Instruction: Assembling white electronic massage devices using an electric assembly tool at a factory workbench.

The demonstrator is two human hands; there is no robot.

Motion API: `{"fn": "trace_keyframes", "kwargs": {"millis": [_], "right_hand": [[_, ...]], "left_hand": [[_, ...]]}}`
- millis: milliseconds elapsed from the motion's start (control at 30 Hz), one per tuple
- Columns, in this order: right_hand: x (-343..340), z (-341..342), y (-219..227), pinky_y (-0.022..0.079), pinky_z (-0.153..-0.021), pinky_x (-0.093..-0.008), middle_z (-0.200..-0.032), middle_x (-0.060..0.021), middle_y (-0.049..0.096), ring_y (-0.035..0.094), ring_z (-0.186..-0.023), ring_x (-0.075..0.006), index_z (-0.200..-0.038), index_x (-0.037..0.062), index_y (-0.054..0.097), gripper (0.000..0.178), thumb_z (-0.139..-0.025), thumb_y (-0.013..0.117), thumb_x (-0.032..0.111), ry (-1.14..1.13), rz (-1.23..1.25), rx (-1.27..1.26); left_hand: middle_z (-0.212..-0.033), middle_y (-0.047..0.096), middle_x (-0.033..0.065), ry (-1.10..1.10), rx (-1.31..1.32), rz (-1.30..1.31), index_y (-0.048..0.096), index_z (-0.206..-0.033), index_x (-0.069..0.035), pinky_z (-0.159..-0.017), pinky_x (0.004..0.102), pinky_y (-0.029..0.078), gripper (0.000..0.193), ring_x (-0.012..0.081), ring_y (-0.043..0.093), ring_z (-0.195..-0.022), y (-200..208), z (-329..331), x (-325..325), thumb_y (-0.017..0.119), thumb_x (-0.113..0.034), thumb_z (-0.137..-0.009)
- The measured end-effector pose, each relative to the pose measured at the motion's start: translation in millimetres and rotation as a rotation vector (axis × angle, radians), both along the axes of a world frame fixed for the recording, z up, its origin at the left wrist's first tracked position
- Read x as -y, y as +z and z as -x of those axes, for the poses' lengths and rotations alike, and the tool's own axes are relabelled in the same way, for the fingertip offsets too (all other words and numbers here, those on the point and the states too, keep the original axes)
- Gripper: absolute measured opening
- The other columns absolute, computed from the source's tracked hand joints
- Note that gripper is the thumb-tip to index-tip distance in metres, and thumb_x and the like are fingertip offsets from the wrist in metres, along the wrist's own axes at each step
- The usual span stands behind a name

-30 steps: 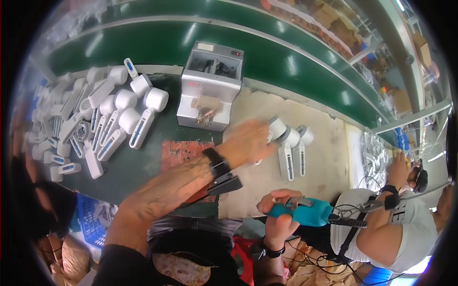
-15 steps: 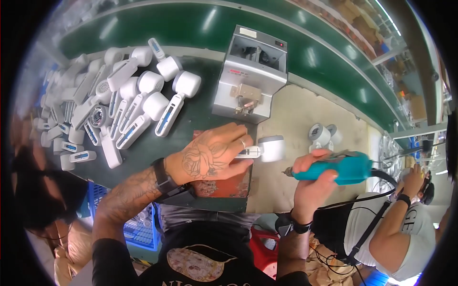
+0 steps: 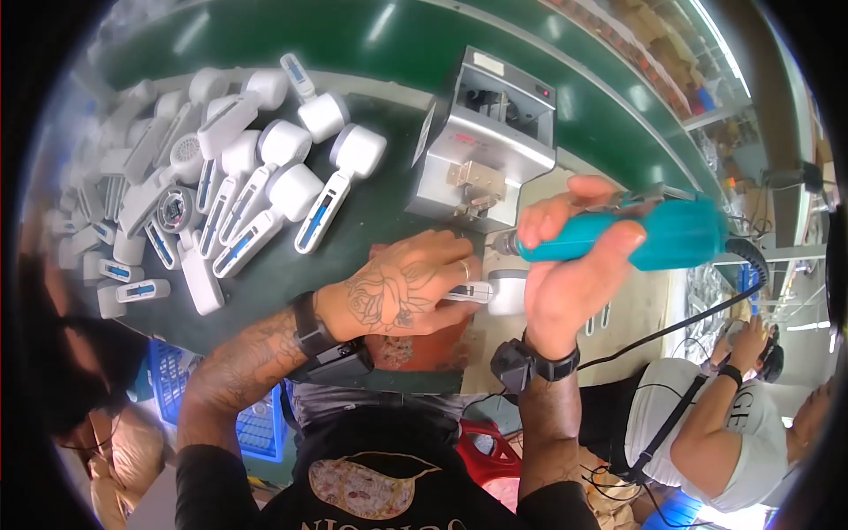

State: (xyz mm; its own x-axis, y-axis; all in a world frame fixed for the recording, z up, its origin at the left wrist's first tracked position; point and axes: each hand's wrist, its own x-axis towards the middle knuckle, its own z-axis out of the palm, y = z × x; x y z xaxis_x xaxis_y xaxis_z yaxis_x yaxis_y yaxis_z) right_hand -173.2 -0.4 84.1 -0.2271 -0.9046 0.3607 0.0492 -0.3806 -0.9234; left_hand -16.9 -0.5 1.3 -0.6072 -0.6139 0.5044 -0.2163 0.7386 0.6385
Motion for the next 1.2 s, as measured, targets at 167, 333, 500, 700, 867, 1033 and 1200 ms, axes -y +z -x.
{"fn": "trace_keyframes", "kwargs": {"millis": [167, 333, 500, 700, 867, 1033, 1200], "right_hand": [[-28.3, 2.1, -2.3, 0.039, -0.052, -0.0318, -0.063, -0.0034, 0.048, 0.046, -0.054, -0.0157, -0.112, 0.0037, 0.053, 0.082, -0.090, 0.043, 0.082, 0.108, -0.071, 0.016], [-32.6, -6.9, -14.2, 0.038, -0.051, -0.0305, -0.062, -0.0029, 0.047, 0.042, -0.050, -0.0154, -0.113, 0.0042, 0.052, 0.083, -0.090, 0.042, 0.083, 0.077, -0.069, -0.088], [-32.1, -6.6, -19.9, 0.039, -0.051, -0.0311, -0.063, -0.0040, 0.048, 0.044, -0.050, -0.0162, -0.112, 0.0038, 0.052, 0.080, -0.092, 0.042, 0.081, 0.154, 0.014, -0.064], [-37.2, -6.6, -23.6, 0.046, -0.054, -0.0328, -0.070, -0.0072, 0.055, 0.054, -0.058, -0.0194, -0.115, 0.0014, 0.046, 0.084, -0.086, 0.054, 0.080, 0.232, 0.017, -0.127], [-35.8, -6.6, -20.6, 0.046, -0.053, -0.0327, -0.066, -0.0062, 0.054, 0.052, -0.053, -0.0192, -0.115, 0.0012, 0.046, 0.087, -0.086, 0.049, 0.083, 0.221, 0.044, -0.146], [-35.7, -7.2, -24.5, 0.047, -0.053, -0.0317, -0.067, -0.0068, 0.056, 0.054, -0.055, -0.0187, -0.117, -0.0010, 0.046, 0.087, -0.087, 0.050, 0.081, 0.240, 0.062, -0.154], [-38.8, -16.3, -26.9, 0.048, -0.054, -0.0303, -0.069, -0.0073, 0.056, 0.056, -0.057, -0.0183, -0.117, -0.0026, 0.046, 0.085, -0.088, 0.053, 0.077, 0.215, 0.042, -0.288]], "left_hand": [[-0.091, 0.055, 0.0126, 0.019, -0.076, -0.031, 0.061, -0.101, -0.002, -0.076, 0.0438, 0.051, 0.032, 0.0337, 0.058, -0.087, -10.7, 0.1, -2.1, 0.078, -0.017, -0.078], [-0.094, 0.055, 0.0110, 0.049, -0.081, -0.030, 0.060, -0.099, -0.004, -0.080, 0.0432, 0.050, 0.035, 0.0332, 0.059, -0.088, -8.3, -1.1, -2.4, 0.081, -0.015, -0.072], [-0.093, 0.056, 0.0106, 0.039, -0.054, 0.010, 0.061, -0.102, -0.001, -0.080, 0.0408, 0.051, 0.037, 0.0295, 0.059, -0.090, -12.5, -2.3, -2.9, 0.078, -0.018, -0.074], [-0.093, 0.057, 0.0110, 0.040, -0.110, 0.004, 0.064, -0.098, 0.001, -0.080, 0.0408, 0.051, 0.034, 0.0290, 0.060, -0.090, -19.1, -2.2, -3.4, 0.078, -0.018, -0.074], [-0.100, 0.060, 0.0072, 0.040, -0.114, -0.042, 0.061, -0.088, -0.002, -0.080, 0.0405, 0.052, 0.027, 0.0284, 0.059, -0.089, -16.3, -3.0, -4.5, 0.079, -0.013, -0.072], [-0.101, 0.060, 0.0066, 0.045, -0.141, -0.012, 0.063, -0.091, -0.003, -0.079, 0.0406, 0.052, 0.028, 0.0278, 0.059, -0.089, -21.4, -2.0, -4.6, 0.080, -0.015, -0.073], [-0.101, 0.060, 0.0068, 0.057, -0.163, -0.020, 0.063, -0.092, -0.003, -0.081, 0.0404, 0.052, 0.028, 0.0278, 0.060, -0.090, -26.4, -2.0, -5.4, 0.080, -0.016, -0.074]]}}
